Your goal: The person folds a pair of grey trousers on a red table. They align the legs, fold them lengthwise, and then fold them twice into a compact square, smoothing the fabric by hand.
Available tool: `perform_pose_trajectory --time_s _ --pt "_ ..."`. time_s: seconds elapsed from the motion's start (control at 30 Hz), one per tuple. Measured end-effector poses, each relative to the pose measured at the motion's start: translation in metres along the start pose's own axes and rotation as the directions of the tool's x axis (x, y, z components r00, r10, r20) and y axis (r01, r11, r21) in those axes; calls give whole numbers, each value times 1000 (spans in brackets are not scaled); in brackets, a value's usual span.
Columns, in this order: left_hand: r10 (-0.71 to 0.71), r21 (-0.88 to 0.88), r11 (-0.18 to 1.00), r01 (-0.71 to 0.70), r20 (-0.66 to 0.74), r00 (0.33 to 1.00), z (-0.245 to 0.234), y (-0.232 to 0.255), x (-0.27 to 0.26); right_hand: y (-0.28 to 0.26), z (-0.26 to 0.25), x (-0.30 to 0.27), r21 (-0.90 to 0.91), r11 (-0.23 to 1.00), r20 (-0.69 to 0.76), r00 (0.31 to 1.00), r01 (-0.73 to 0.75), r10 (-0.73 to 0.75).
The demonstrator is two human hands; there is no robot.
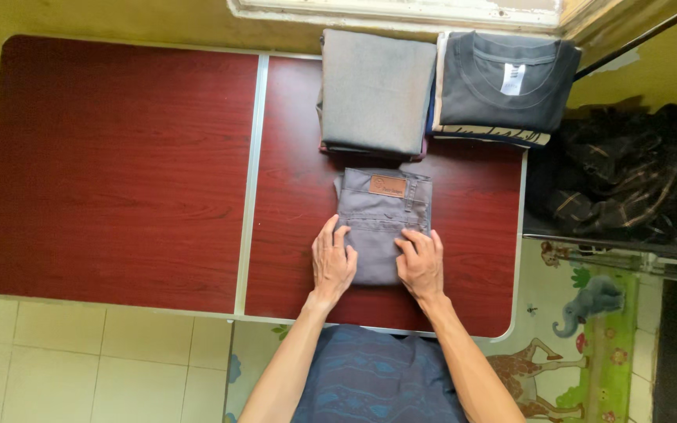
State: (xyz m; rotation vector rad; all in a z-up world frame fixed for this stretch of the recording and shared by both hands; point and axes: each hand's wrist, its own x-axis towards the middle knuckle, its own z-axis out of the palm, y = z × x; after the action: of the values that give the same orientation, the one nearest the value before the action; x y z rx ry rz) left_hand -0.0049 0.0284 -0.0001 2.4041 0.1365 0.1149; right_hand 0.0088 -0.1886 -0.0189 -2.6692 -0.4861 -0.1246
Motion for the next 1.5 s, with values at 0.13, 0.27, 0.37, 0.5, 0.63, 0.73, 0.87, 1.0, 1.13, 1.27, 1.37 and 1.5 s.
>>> perform_pose_trajectory --time_s 0.13,0.27,0.37,0.5,0.63,0.73,0.87,1.0,1.13,1.27,1.37,1.5 --pt "239 46 969 -241 42 970 9 28 34 -17 5 35 83 993 4 996 83 -84" --pt "270 125 954 -274 49 962 24 27 76 -13 0 80 -14 995 -5 995 102 -102" --pt "223 164 957 -238 104 969 22 9 94 12 -14 100 -129 985 22 994 112 -110" --pt "212 185 953 -238 153 965 22 -3 100 37 -25 108 -106 993 146 989 56 -41" --pt "170 213 958 -190 106 980 26 -3 101 44 -19 113 -18 1000 182 983 10 -6" --pt "150 222 960 -168 98 984 26 -2 102 45 -17 115 -7 999 192 981 -36 36" --pt "136 206 966 -154 100 986 24 3 102 41 -18 116 -23 999 134 990 -45 48" --pt "148 157 974 -162 102 984 12 7 93 39 -25 115 19 999 65 997 -46 44" --pt "97 4 995 -98 83 992 -5 1 59 36 -27 102 40 988 43 989 -146 144" --pt "-8 -48 999 13 111 994 -18 -6 30 27 -30 75 0 969 37 969 -246 246" --pt "-122 -48 991 126 79 989 -27 -12 13 20 -33 54 -10 938 23 938 -346 347" --pt "-240 -18 970 242 98 966 -35 -30 1 14 -37 34 32 889 56 889 -457 455"
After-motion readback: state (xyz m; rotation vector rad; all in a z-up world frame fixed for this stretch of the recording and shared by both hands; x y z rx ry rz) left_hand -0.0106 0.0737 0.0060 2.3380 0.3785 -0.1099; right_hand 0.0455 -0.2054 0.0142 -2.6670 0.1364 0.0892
